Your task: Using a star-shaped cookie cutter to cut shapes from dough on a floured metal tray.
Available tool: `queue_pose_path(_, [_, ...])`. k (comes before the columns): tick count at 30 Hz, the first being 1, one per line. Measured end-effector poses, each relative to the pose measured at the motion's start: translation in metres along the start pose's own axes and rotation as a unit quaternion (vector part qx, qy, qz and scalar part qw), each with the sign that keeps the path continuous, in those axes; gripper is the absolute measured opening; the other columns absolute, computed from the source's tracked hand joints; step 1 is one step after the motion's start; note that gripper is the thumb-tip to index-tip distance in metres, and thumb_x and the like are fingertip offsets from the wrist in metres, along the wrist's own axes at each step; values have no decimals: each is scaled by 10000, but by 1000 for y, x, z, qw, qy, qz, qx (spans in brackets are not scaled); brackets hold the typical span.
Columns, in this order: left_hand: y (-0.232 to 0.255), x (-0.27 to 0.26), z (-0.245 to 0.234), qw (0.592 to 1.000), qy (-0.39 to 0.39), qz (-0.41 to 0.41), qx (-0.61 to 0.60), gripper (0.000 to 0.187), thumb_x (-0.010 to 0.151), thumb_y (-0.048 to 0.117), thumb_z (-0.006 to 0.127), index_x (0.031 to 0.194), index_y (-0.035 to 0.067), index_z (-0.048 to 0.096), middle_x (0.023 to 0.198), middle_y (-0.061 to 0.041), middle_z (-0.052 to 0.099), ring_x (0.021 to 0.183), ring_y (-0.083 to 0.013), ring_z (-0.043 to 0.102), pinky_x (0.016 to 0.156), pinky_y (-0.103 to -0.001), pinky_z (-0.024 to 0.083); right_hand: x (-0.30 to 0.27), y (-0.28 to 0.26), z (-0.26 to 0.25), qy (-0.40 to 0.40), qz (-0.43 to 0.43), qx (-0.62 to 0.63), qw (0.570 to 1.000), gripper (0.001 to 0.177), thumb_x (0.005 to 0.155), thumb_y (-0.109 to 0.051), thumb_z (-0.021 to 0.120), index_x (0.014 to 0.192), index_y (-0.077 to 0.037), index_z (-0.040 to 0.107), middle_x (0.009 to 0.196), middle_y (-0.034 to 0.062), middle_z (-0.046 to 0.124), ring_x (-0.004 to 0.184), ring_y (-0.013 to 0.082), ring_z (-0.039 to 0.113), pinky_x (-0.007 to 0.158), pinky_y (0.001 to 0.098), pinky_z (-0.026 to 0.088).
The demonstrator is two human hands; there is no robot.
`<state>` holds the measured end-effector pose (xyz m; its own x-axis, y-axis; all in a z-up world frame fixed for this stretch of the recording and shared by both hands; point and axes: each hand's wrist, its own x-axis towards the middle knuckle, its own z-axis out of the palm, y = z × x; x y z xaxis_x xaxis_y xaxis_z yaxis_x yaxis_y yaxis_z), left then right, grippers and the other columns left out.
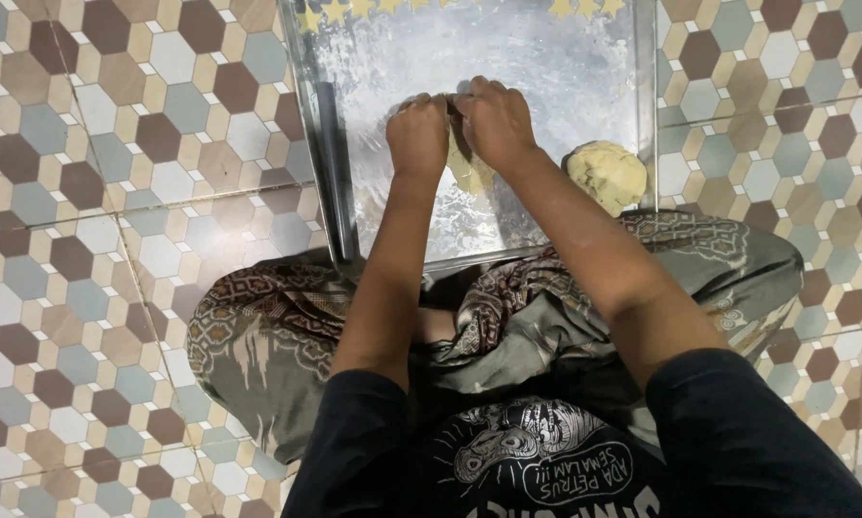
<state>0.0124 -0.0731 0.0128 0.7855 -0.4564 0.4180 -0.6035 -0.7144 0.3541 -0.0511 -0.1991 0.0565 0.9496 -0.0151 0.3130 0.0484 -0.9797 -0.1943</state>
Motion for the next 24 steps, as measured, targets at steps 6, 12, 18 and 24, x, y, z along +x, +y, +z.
queue_pose_path(6, [0,-1,2,1000,-5,-17,0,80,786,81,693,723,111,731,717,-50,680,623,-233,640,574,-358,517,2,-1,-1,-18,11,-8,1000,191,831,-34,686,955,-112,809,827,81,625,687,250,599,613,369,499])
queue_pose_path(12, [-1,0,1,999,-23,-24,-11,79,814,85,676,800,98,752,792,-77,727,698,-258,685,624,-366,546,5,-1,-2,-78,31,-25,996,195,851,-81,704,1017,-121,797,917,105,637,790,278,622,705,398,496])
queue_pose_path(18, [-9,-7,13,1000,-22,7,16,82,812,121,684,877,75,703,813,-109,703,687,-256,683,575,-371,545,8,-7,-37,-106,70,34,991,551,844,-150,814,1365,-59,661,1013,110,622,720,255,625,663,382,511])
queue_pose_path(24, [-12,-5,7,999,-25,19,-12,191,724,140,753,902,99,698,843,-75,688,726,-235,671,616,-354,543,-57,3,-88,41,108,78,990,530,941,-98,775,1434,-34,591,931,53,631,636,148,512,538,276,434])
